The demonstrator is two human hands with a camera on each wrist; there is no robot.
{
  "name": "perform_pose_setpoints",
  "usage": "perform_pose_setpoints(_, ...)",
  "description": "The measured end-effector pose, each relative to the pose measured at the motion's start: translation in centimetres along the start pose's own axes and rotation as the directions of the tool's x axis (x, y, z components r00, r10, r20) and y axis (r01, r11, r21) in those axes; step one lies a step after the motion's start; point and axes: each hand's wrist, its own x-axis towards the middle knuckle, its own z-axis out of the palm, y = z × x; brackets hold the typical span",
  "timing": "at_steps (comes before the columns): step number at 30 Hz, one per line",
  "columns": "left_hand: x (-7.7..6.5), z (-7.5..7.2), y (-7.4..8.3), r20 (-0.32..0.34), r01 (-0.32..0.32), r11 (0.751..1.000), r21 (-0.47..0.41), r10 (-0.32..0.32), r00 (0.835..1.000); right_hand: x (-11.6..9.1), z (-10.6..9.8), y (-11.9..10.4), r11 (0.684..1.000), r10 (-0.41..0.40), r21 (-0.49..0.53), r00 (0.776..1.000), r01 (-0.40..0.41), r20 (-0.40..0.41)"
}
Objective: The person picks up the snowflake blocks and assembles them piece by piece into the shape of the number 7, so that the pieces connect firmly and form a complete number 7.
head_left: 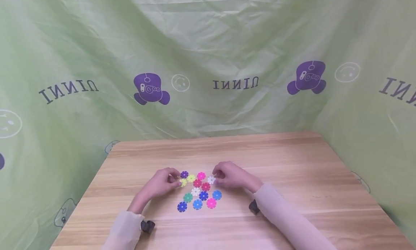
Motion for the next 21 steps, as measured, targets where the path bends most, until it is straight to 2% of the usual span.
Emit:
perform_pose_setpoints(7, 0.2, 0.2, -0.1, 0.019, -0.039, 0.999, -0.001, 0.039, 0.999, 0.5, 0.6, -0.4, 0.999, 0.008, 0.036, 1.000, -0.009, 0.029)
perform_pose_setpoints(15, 0.4, 0.6, 0.1, 0.018, -0.026, 1.000, 0.005, 0.026, 0.999, 1.3, 0.8, -0.5, 1.000, -0.020, -0.005, 0.999, 0.020, 0.025)
perform_pose_setpoints(21, 0.4, 1.0, 0.2, 0.002, -0.013, 1.000, 0.019, 0.013, 1.000, 1.5, 1.0, -0.9, 1.000, 0.004, -0.009, 0.999, -0.003, 0.040)
